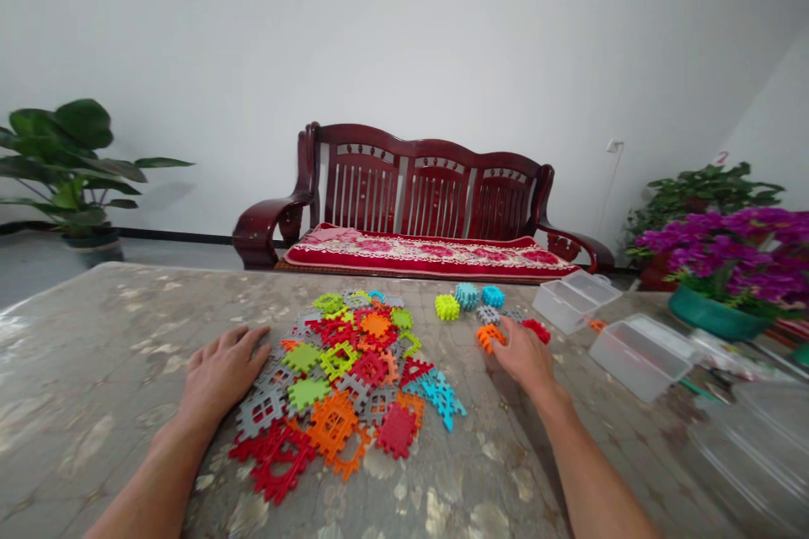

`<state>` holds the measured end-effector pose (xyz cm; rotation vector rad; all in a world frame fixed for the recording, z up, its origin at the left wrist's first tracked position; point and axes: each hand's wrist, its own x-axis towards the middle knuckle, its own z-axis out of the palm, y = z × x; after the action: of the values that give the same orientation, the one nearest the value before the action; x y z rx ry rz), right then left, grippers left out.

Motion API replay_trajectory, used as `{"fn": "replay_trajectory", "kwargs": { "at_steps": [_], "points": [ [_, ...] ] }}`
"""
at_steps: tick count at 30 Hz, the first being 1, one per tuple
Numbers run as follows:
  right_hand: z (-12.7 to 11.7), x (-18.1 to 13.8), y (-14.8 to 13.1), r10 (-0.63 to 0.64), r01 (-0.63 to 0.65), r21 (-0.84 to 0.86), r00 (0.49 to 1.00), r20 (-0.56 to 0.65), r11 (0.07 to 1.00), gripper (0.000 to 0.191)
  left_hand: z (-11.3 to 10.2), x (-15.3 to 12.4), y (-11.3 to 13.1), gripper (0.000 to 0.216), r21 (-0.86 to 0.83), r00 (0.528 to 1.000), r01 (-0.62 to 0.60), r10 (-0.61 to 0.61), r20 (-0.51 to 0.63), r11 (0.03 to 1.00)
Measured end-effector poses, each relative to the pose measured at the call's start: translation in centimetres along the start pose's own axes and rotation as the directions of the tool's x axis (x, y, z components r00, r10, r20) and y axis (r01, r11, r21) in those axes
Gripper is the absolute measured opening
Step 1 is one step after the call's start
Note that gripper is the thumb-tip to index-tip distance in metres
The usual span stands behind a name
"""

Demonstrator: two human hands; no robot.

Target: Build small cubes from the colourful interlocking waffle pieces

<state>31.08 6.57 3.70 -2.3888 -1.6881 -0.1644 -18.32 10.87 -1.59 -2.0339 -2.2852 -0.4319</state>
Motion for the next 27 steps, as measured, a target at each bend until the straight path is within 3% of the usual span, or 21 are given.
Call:
{"fn": "replay_trajectory", "kwargs": {
  "at_steps": [4, 9, 12, 16, 21, 27],
  "points": [
    [0.5, -0.7, -2.5, -0.104, 0.102, 0.171, 0.995, 0.0, 0.98, 0.046, 0.1, 0.0, 0.1, 0.053, 0.01, 1.0, 0.005, -0.005, -0.011, 1.0],
    [1.1, -2.0, -10.2, -0.356, 0.274, 0.498, 0.931, 0.076, 0.822, 0.042, 0.1, -0.1, 0.1, 0.052, 0.036, 1.0, 0.014, -0.014, -0.003, 0.999],
    [0.7, -2.1, -15.3, -0.443, 0.37, 0.489, 0.896, 0.038, 0.79, 0.042, -0.1, -0.1, 0.1, 0.052, 0.057, 1.0, 0.011, -0.012, 0.014, 0.998],
    [-0.2, -1.7, -19.9, -0.459, 0.423, 0.33, 0.888, 0.038, 0.844, 0.044, -0.4, -0.2, 0.3, 0.054, 0.066, 0.999, 0.017, -0.019, 0.031, 0.998],
    [-0.2, -1.7, -21.8, -0.445, 0.424, 0.167, 0.888, 0.116, 0.89, 0.04, -0.3, -0.1, 0.2, 0.054, 0.052, 1.0, 0.018, -0.019, 0.024, 0.998],
    [0.3, -1.6, -20.7, -0.43, 0.413, 0.165, 0.899, 0.083, 0.896, 0.038, -0.2, 0.0, 0.1, 0.053, 0.055, 0.999, 0.027, -0.028, 0.027, 0.998]
  ]
}}
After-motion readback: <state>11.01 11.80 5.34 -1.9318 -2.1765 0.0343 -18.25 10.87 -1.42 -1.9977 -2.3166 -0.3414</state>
